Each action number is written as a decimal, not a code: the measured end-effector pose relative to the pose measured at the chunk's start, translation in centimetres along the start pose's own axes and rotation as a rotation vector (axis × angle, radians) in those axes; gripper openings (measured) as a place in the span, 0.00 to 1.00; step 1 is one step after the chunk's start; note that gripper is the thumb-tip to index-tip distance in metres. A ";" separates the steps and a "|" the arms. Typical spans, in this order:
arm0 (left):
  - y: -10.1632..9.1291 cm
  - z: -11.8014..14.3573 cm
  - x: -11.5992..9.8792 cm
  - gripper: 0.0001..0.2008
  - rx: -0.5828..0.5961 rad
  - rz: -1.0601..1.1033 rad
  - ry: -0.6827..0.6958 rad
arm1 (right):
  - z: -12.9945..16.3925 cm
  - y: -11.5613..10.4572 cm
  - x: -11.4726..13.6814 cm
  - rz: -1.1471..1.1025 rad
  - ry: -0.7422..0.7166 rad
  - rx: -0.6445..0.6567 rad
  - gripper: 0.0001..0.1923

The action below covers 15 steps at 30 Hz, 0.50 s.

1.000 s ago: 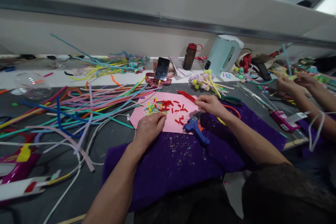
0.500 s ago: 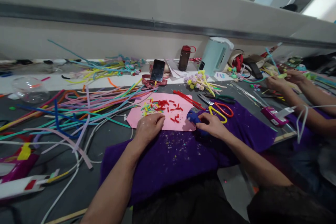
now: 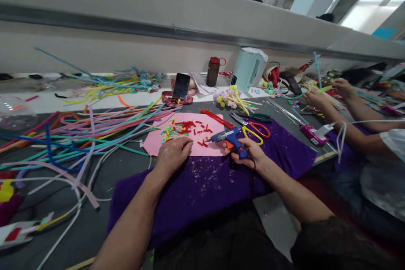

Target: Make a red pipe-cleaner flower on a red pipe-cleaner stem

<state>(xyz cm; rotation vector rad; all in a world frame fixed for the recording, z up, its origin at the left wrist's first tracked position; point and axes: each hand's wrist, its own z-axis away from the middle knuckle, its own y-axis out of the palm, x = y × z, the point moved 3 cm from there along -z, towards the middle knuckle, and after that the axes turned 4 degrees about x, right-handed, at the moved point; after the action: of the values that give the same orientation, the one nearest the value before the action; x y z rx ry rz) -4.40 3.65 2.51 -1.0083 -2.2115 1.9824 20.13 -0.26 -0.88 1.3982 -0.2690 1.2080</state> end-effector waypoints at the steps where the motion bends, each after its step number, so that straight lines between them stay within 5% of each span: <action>1: 0.0 0.0 0.0 0.13 -0.004 0.003 -0.002 | 0.0 -0.2 -0.1 0.010 0.005 -0.017 0.19; 8: -0.5 0.5 -2.1 0.19 -0.148 0.238 0.041 | 1.7 1.6 -0.2 0.197 0.008 -0.006 0.17; 15: 1.6 2.3 -6.2 0.22 0.097 0.302 0.271 | 3.3 2.9 -0.8 0.441 0.006 0.096 0.19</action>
<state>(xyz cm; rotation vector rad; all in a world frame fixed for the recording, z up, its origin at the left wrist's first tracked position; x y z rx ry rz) 0.28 -1.26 3.07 -1.5692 -1.8976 1.8933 19.24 -4.16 1.04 1.4619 -0.5413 1.6017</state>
